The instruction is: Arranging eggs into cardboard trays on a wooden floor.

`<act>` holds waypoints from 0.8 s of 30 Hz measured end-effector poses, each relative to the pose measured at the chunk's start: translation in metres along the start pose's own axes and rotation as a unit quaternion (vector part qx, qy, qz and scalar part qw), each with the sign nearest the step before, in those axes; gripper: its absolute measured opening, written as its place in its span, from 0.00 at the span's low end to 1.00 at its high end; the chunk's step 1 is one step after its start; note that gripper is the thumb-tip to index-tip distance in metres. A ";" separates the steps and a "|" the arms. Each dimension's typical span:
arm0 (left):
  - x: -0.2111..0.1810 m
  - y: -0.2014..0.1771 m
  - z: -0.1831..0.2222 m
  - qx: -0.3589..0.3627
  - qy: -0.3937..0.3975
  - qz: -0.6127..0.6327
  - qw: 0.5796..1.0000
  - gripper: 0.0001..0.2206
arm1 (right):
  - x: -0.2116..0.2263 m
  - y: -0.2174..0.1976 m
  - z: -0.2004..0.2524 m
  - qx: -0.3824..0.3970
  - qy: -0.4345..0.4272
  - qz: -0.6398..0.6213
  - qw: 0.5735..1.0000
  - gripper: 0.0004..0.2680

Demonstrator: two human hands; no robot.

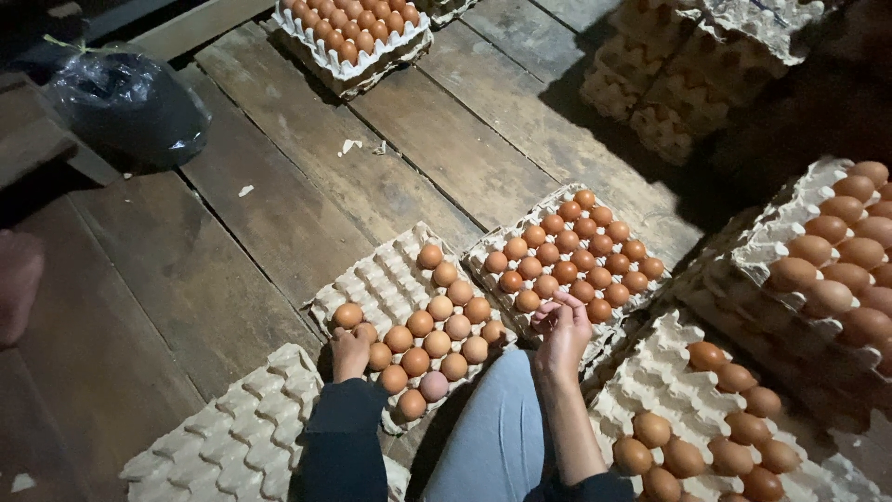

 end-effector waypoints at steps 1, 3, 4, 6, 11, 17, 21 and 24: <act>-0.021 -0.016 0.021 0.000 0.003 -0.001 1.000 0.25 | 0.000 -0.002 0.000 -0.001 0.000 -0.002 1.000 0.08; -0.064 -0.061 0.061 -0.102 0.013 -0.053 0.993 0.29 | 0.001 -0.005 -0.001 -0.001 0.000 -0.013 1.000 0.07; -0.082 -0.061 0.073 -0.102 0.016 -0.052 0.993 0.29 | 0.005 -0.003 0.002 -0.003 -0.003 -0.016 1.000 0.07; -0.137 -0.068 0.107 -0.149 0.191 0.030 0.970 0.21 | 0.012 -0.006 0.010 -0.009 -0.013 -0.009 1.000 0.08; -0.220 0.019 0.160 0.071 0.460 0.056 0.883 0.20 | 0.018 -0.013 0.014 -0.012 -0.024 0.003 1.000 0.07; -0.217 0.068 0.159 0.066 0.618 -0.135 0.771 0.18 | 0.033 -0.020 0.025 -0.004 -0.041 0.038 0.998 0.08; -0.213 0.055 0.160 0.089 0.587 -0.049 0.803 0.18 | 0.037 -0.013 0.028 0.006 -0.051 0.044 0.998 0.08; -0.219 0.032 0.148 0.051 0.525 0.175 0.831 0.14 | 0.036 -0.014 0.030 0.011 -0.045 0.056 0.997 0.08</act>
Point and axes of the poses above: each hand's wrist, its own z-axis away from the middle knuckle, its own y-axis out of the palm, x = y × z, the point moved 8 cm from there along -z, towards the middle knuckle, and after that the axes turned 9 degrees about -x, right-handed, at the moved point
